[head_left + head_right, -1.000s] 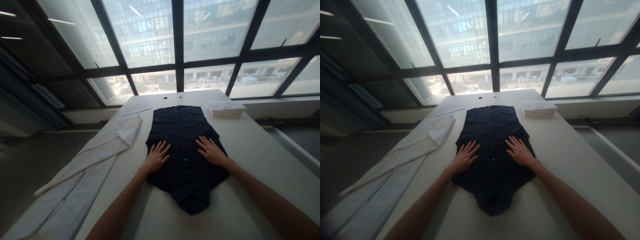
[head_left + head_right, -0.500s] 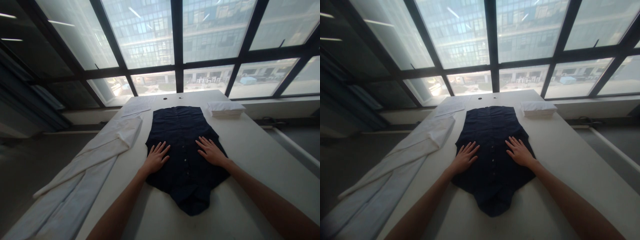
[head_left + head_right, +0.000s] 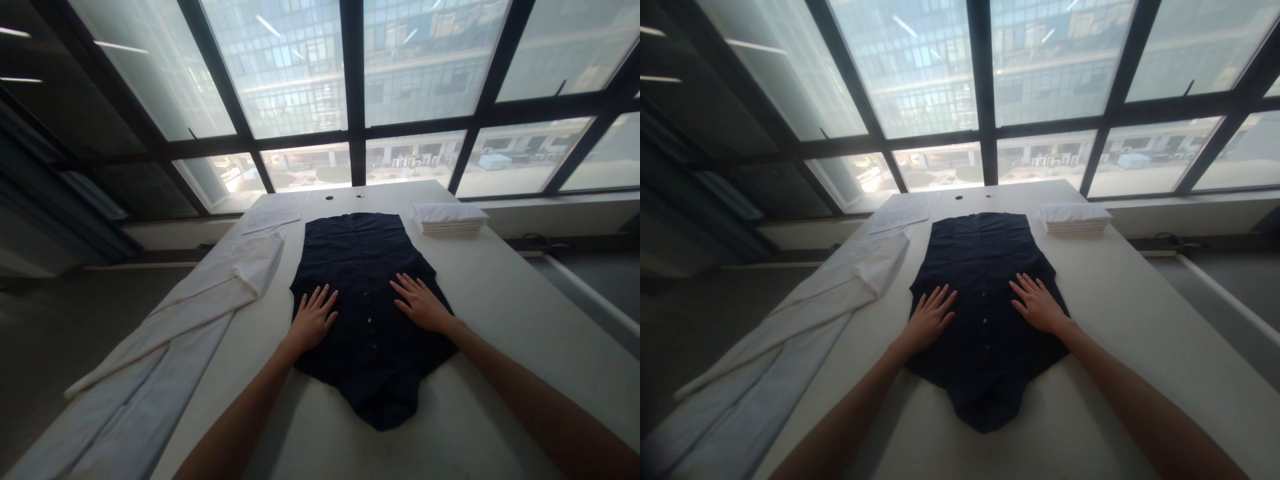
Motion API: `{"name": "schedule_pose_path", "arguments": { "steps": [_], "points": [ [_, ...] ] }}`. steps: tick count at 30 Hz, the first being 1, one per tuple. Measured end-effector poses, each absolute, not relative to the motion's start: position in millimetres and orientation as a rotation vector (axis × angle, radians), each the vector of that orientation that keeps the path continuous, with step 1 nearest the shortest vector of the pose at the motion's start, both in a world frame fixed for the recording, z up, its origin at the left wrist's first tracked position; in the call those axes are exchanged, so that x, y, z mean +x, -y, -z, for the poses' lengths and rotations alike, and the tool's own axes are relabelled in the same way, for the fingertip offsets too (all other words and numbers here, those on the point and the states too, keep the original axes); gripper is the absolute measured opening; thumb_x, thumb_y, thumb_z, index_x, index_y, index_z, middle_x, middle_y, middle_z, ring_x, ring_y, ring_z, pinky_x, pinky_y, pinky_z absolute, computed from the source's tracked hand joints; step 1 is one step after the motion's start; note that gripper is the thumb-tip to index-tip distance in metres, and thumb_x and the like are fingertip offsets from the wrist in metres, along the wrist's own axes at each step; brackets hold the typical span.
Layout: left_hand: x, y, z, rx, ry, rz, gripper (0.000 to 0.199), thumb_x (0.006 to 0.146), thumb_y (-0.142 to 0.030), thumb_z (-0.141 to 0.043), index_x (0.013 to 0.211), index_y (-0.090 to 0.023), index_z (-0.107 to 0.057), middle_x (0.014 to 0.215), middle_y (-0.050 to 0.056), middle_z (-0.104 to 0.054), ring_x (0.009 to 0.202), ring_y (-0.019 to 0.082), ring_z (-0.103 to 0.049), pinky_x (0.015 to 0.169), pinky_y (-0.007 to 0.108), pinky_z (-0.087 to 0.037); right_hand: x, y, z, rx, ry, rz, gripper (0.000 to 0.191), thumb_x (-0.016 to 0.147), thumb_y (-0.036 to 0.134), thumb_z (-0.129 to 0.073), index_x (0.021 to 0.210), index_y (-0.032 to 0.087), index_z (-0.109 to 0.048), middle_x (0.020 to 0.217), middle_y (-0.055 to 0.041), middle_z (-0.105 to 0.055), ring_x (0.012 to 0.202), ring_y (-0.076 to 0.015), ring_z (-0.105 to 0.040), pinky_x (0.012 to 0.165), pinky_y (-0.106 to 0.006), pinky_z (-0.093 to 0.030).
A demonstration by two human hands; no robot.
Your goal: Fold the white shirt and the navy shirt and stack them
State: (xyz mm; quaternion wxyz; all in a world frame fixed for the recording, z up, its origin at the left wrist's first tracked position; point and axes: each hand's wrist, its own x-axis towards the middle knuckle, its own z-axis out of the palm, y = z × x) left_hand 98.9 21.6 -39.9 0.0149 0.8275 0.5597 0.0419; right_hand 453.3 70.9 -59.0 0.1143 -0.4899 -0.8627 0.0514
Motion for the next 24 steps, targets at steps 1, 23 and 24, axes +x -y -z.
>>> {"name": "schedule_pose_path", "arguments": {
  "steps": [1, 23, 24],
  "points": [
    [100.4, -20.3, 40.0, 2.58, -1.739, -0.139, 0.059, 0.106, -0.048, -0.032, 0.161, -0.031, -0.023, 0.168, 0.005, -0.017, 0.155, 0.03, -0.014, 0.121, 0.06, -0.017, 453.3, -71.0, 59.2, -1.436, 2.528, -0.151, 0.061, 0.102, 0.051, -0.033, 0.157, 0.025, -0.036, 0.166, -0.0076, -0.024, 0.154, -0.0255, -0.017, 0.123, -0.053, -0.02],
    [104.3, -20.8, 38.2, 2.621, -1.577, -0.153, 0.063, 0.105, -0.054, -0.033, 0.161, -0.03, -0.02, 0.167, 0.001, -0.02, 0.155, 0.025, -0.012, 0.124, 0.053, -0.016, 453.3, -71.4, 58.9, -1.436, 2.517, -0.156, 0.059, 0.102, 0.05, -0.034, 0.156, 0.025, -0.038, 0.165, -0.0074, -0.028, 0.153, -0.0251, -0.019, 0.122, -0.053, -0.021],
    [104.2, -20.9, 38.4, 2.624, -1.575, -0.162, 0.062, 0.105, -0.053, -0.034, 0.161, -0.031, -0.02, 0.167, 0.001, -0.021, 0.155, 0.025, -0.012, 0.124, 0.053, -0.016, 453.4, -71.4, 59.1, -1.435, 2.516, -0.157, 0.059, 0.102, 0.05, -0.034, 0.156, 0.026, -0.037, 0.165, -0.0073, -0.028, 0.153, -0.0251, -0.019, 0.122, -0.053, -0.021]
  ]
}}
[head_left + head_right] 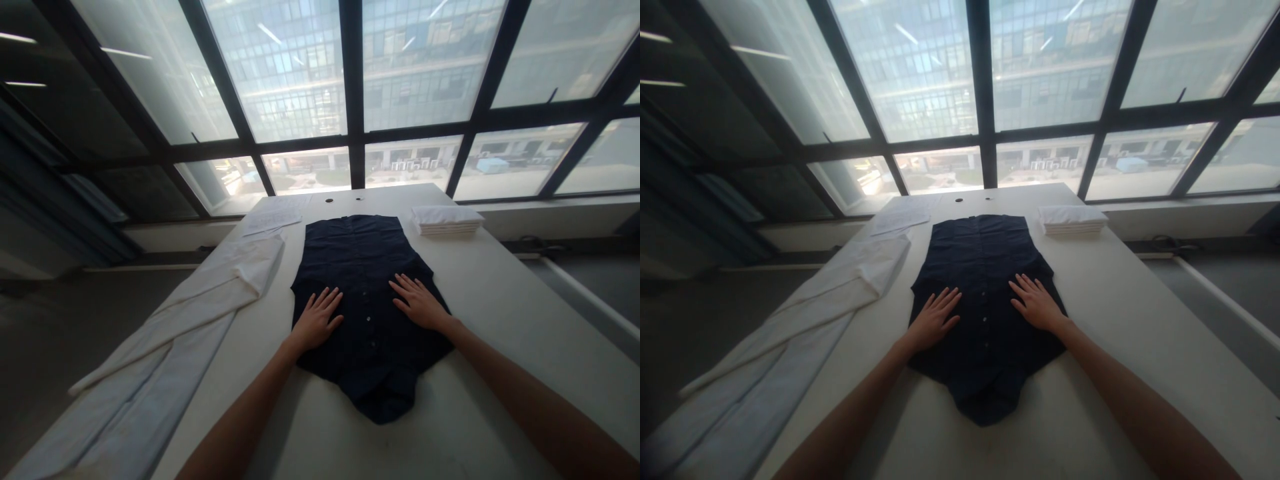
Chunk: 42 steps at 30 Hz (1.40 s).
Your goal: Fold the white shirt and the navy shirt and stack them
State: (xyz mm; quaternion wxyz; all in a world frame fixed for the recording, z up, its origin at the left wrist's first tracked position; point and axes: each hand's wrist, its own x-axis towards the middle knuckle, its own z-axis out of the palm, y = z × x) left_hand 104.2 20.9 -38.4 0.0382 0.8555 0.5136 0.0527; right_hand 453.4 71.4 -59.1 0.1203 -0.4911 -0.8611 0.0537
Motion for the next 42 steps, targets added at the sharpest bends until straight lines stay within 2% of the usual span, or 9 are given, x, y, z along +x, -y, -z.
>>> {"name": "schedule_pose_path", "arguments": {
  "steps": [20, 25, 28, 31, 34, 37, 39, 42],
  "points": [
    [104.9, -21.6, 37.3, 2.611, -1.576, -0.183, 0.061, 0.104, -0.051, -0.037, 0.161, -0.032, -0.022, 0.167, 0.001, -0.022, 0.155, 0.025, -0.014, 0.124, 0.054, -0.017, 453.5, -71.3, 59.4, -1.437, 2.51, -0.154, 0.058, 0.102, 0.049, -0.035, 0.156, 0.026, -0.038, 0.165, -0.0072, -0.028, 0.153, -0.0255, -0.02, 0.122, -0.053, -0.022],
    [107.0, -15.9, 31.0, 2.553, -1.554, -0.2, 0.058, 0.105, -0.049, -0.037, 0.159, -0.03, -0.028, 0.167, 0.001, -0.02, 0.155, 0.026, -0.012, 0.124, 0.054, -0.015, 448.4, -54.5, 54.1, -1.468, 2.49, -0.179, 0.057, 0.103, 0.044, -0.037, 0.156, 0.022, -0.039, 0.165, -0.0102, -0.026, 0.153, -0.0268, -0.02, 0.122, -0.054, -0.022],
    [112.2, 6.3, 17.2, 2.519, -1.369, -0.198, 0.056, 0.106, -0.05, -0.032, 0.159, -0.031, -0.03, 0.167, 0.001, -0.019, 0.155, 0.024, -0.011, 0.125, 0.051, -0.014, 450.6, -28.7, 47.3, -1.393, 2.516, -0.292, 0.056, 0.104, 0.045, -0.034, 0.157, 0.024, -0.037, 0.166, -0.0081, -0.022, 0.154, -0.0258, -0.016, 0.123, -0.054, -0.02],
    [118.2, 38.4, -1.4, 2.473, -0.999, -0.13, 0.058, 0.106, -0.055, -0.027, 0.16, -0.035, -0.024, 0.167, -0.001, -0.021, 0.155, 0.022, -0.014, 0.126, 0.047, -0.012, 459.8, 4.3, 36.5, -1.186, 2.615, -0.521, 0.055, 0.106, 0.047, -0.032, 0.158, 0.032, -0.032, 0.167, -0.0012, -0.019, 0.154, -0.0234, -0.015, 0.125, -0.051, -0.016],
    [121.3, 61.9, -14.1, 2.44, -0.782, -0.094, 0.07, 0.099, -0.065, -0.04, 0.16, -0.036, -0.02, 0.166, 0.0, -0.024, 0.154, 0.025, -0.018, 0.127, 0.048, -0.008, 470.1, 32.6, 24.1, -1.002, 2.701, -0.742, 0.058, 0.104, 0.051, -0.04, 0.159, 0.037, -0.029, 0.167, 0.0023, -0.017, 0.154, -0.0229, -0.014, 0.126, -0.049, -0.011],
    [121.4, 68.4, -12.8, 2.458, -0.754, -0.111, 0.083, 0.09, -0.069, -0.056, 0.159, -0.036, -0.025, 0.165, 0.003, -0.027, 0.153, 0.029, -0.021, 0.126, 0.052, -0.009, 473.3, 47.2, 15.3, -0.983, 2.714, -0.837, 0.072, 0.096, 0.054, -0.056, 0.159, 0.037, -0.026, 0.167, 0.0007, -0.016, 0.155, -0.0259, -0.011, 0.126, -0.052, -0.007],
    [121.4, 67.2, -5.1, 2.499, -0.748, -0.134, 0.087, 0.085, -0.066, -0.066, 0.158, -0.035, -0.031, 0.163, 0.006, -0.03, 0.152, 0.032, -0.024, 0.125, 0.054, -0.011, 471.0, 50.1, 13.2, -0.985, 2.722, -0.862, 0.083, 0.088, 0.05, -0.068, 0.159, 0.037, -0.026, 0.168, -0.0014, -0.015, 0.155, -0.0291, -0.01, 0.125, -0.056, -0.004],
    [122.9, 64.8, 8.5, 2.578, -0.744, -0.189, 0.078, 0.086, -0.051, -0.073, 0.154, -0.033, -0.04, 0.161, 0.007, -0.037, 0.149, 0.031, -0.031, 0.124, 0.054, -0.015, 465.7, 49.9, 15.8, -0.938, 2.741, -0.857, 0.091, 0.079, 0.037, -0.077, 0.158, 0.034, -0.031, 0.167, -0.0047, -0.019, 0.154, -0.032, -0.012, 0.123, -0.06, 0.0]
  ]
}}
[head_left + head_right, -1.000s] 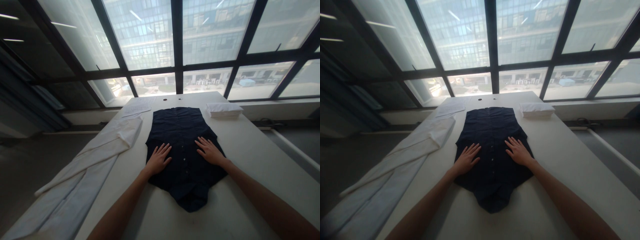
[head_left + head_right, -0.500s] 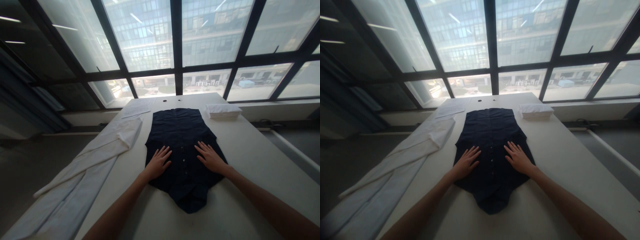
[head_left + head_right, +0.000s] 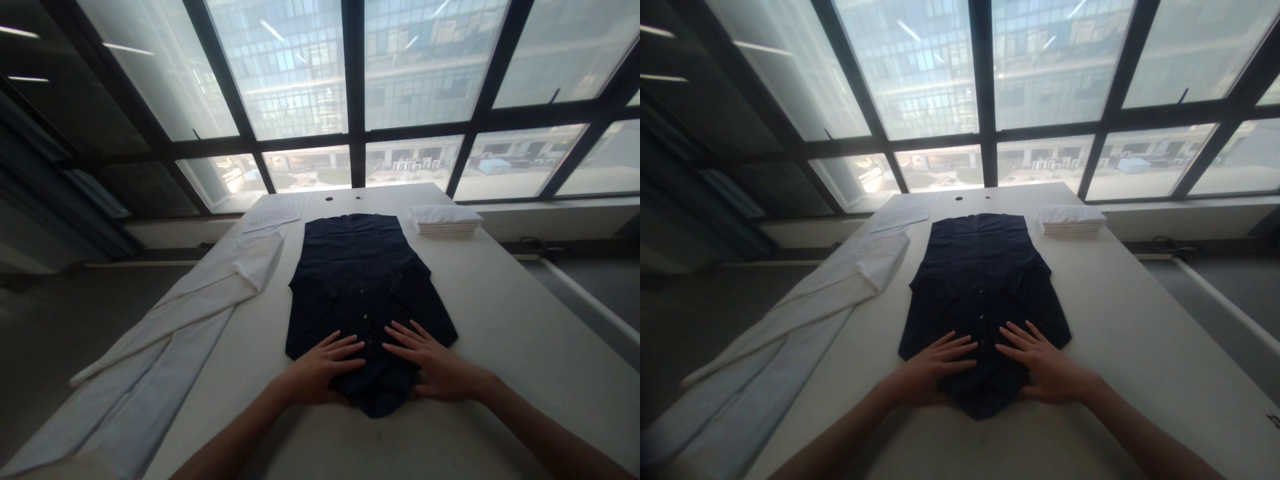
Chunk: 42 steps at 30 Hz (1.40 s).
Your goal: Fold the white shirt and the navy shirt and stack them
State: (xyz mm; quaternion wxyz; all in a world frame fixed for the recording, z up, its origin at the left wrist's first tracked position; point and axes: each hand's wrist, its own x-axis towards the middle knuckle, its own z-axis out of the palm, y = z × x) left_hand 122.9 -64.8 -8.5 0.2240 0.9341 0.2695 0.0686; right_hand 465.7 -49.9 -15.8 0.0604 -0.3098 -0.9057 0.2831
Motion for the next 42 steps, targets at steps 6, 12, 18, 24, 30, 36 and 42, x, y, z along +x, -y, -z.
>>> {"name": "schedule_pose_path", "arguments": {
  "steps": [6, 12, 18, 24, 30, 36, 42],
  "points": [
    [129.1, 67.1, 11.1, 2.603, -0.745, -0.324, 0.05, 0.094, -0.034, -0.066, 0.142, -0.029, -0.056, 0.149, 0.006, -0.055, 0.141, 0.027, -0.046, 0.12, 0.047, -0.031, 461.9, 50.5, 23.2, -0.896, 2.618, -0.777, 0.067, 0.085, 0.022, -0.068, 0.149, 0.031, -0.05, 0.159, -0.0064, -0.041, 0.15, -0.0287, -0.028, 0.124, -0.056, -0.014],
    [130.7, 69.0, 9.2, 2.401, -0.953, -0.519, 0.027, 0.094, -0.038, -0.064, 0.115, -0.023, -0.073, 0.112, 0.009, -0.069, 0.104, 0.023, -0.063, 0.096, 0.036, -0.049, 456.0, 53.9, 18.7, -0.871, 2.426, -0.774, 0.028, 0.088, 0.026, -0.07, 0.116, 0.023, -0.071, 0.123, -0.0099, -0.068, 0.126, -0.0274, -0.057, 0.118, -0.05, -0.034],
    [134.4, 66.6, 14.4, 2.089, -1.192, -0.633, 0.024, 0.094, -0.037, -0.063, 0.084, -0.016, -0.07, 0.081, 0.003, -0.066, 0.077, 0.017, -0.06, 0.072, 0.027, -0.046, 451.4, 55.3, 28.9, -1.106, 2.164, -0.819, 0.039, 0.088, 0.03, -0.068, 0.127, 0.024, -0.066, 0.111, -0.0083, -0.069, 0.106, -0.0251, -0.063, 0.097, -0.04, -0.051],
    [140.0, 67.3, 10.2, 1.916, -1.309, -0.673, 0.052, 0.09, -0.024, -0.058, 0.142, -0.019, -0.053, 0.085, -0.001, -0.064, 0.071, 0.013, -0.057, 0.069, 0.024, -0.043, 448.5, 54.9, 39.5, -1.259, 2.001, -0.864, 0.059, 0.091, 0.03, -0.061, 0.148, 0.026, -0.048, 0.093, -0.0005, -0.065, 0.085, -0.0176, -0.063, 0.086, -0.033, -0.05],
    [140.7, 63.6, 27.4, 1.919, -1.473, -0.682, 0.067, 0.089, -0.031, -0.061, 0.152, -0.022, -0.04, 0.074, -0.007, -0.053, 0.061, 0.01, -0.049, 0.061, 0.022, -0.039, 445.6, 54.3, 40.9, -1.27, 2.058, -0.795, 0.05, 0.088, 0.025, -0.063, 0.138, 0.024, -0.059, 0.083, -0.0001, -0.064, 0.08, -0.0191, -0.06, 0.08, -0.034, -0.049],
    [141.2, 63.6, 24.6, 2.149, -1.555, -0.611, 0.041, 0.086, -0.028, -0.067, 0.126, -0.022, -0.066, 0.078, -0.001, -0.058, 0.074, 0.017, -0.058, 0.07, 0.028, -0.047, 443.7, 51.5, 38.2, -1.238, 2.231, -0.637, 0.021, 0.089, 0.02, -0.064, 0.108, 0.023, -0.074, 0.076, -0.0007, -0.065, 0.078, -0.0199, -0.06, 0.084, -0.038, -0.044],
    [141.1, 69.2, 15.0, 2.583, -1.246, -0.671, 0.038, 0.096, -0.02, -0.055, 0.133, -0.026, -0.062, 0.132, 0.009, -0.061, 0.128, 0.025, -0.053, 0.111, 0.044, -0.04, 444.2, 52.2, 39.3, -1.232, 2.354, -0.47, 0.021, 0.097, 0.024, -0.059, 0.109, 0.024, -0.076, 0.09, -0.0059, -0.068, 0.092, -0.0233, -0.06, 0.087, -0.042, -0.044]
  ]
}}
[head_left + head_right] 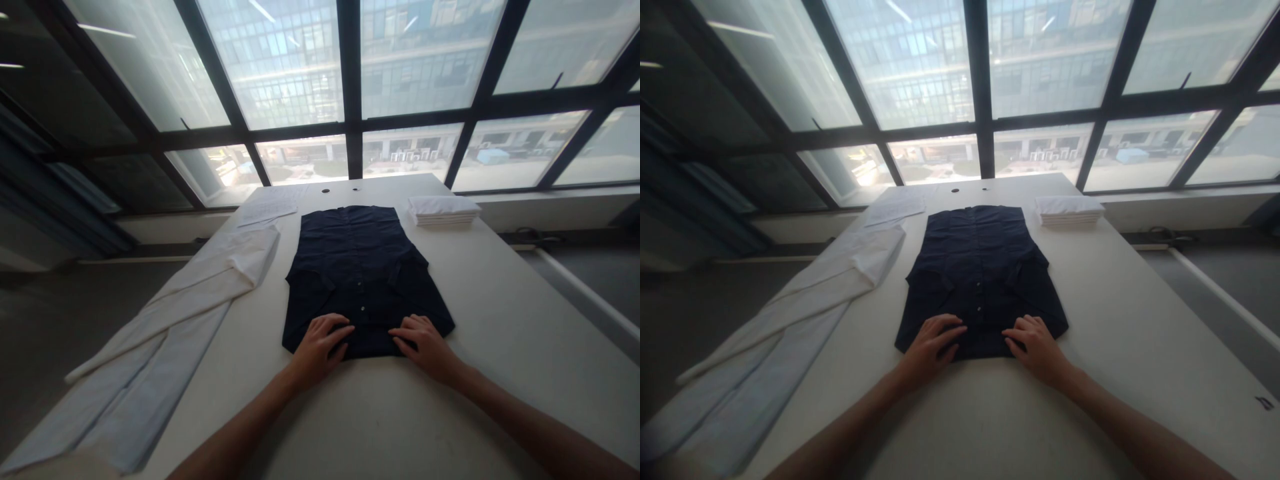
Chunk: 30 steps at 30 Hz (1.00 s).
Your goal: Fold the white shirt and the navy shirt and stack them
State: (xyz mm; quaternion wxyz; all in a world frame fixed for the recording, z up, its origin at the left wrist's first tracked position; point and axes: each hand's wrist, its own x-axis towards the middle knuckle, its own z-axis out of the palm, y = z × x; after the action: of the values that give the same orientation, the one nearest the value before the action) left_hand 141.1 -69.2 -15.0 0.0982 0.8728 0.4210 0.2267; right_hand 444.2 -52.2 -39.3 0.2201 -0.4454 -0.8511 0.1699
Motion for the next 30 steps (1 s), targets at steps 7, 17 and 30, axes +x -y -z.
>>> {"name": "schedule_pose_path", "arguments": {
  "steps": [7, 17, 30],
  "points": [
    [145.5, 74.6, 14.5, 2.71, -1.023, -0.212, 0.074, 0.1, -0.043, -0.054, 0.162, -0.03, -0.016, 0.166, 0.007, -0.025, 0.153, 0.028, -0.022, 0.123, 0.053, -0.022, 438.0, 64.9, 30.1, -1.202, 2.25, -0.351, 0.038, 0.099, 0.026, -0.051, 0.135, 0.022, -0.063, 0.126, -0.0124, -0.065, 0.119, -0.0279, -0.057, 0.103, -0.048, -0.046],
    [145.9, 75.8, 18.6, 2.704, -1.049, -0.139, 0.081, 0.097, -0.051, -0.056, 0.162, -0.031, -0.013, 0.168, 0.006, -0.016, 0.154, 0.029, -0.016, 0.125, 0.052, -0.015, 415.6, 84.4, 42.0, -1.016, 2.619, -0.336, 0.074, 0.096, 0.026, -0.056, 0.161, 0.02, -0.022, 0.164, -0.011, -0.028, 0.151, -0.0292, -0.026, 0.122, -0.056, -0.024],
    [141.6, 72.0, 18.9, 2.668, -1.12, -0.189, 0.078, 0.102, -0.056, -0.044, 0.163, -0.026, -0.008, 0.166, 0.01, -0.021, 0.154, 0.027, -0.019, 0.124, 0.05, -0.018, 425.9, 71.1, 56.0, -1.188, 2.546, -0.237, 0.071, 0.102, 0.042, -0.048, 0.162, 0.022, -0.016, 0.164, -0.0112, -0.026, 0.151, -0.028, -0.026, 0.122, -0.056, -0.023]
  ]
}}
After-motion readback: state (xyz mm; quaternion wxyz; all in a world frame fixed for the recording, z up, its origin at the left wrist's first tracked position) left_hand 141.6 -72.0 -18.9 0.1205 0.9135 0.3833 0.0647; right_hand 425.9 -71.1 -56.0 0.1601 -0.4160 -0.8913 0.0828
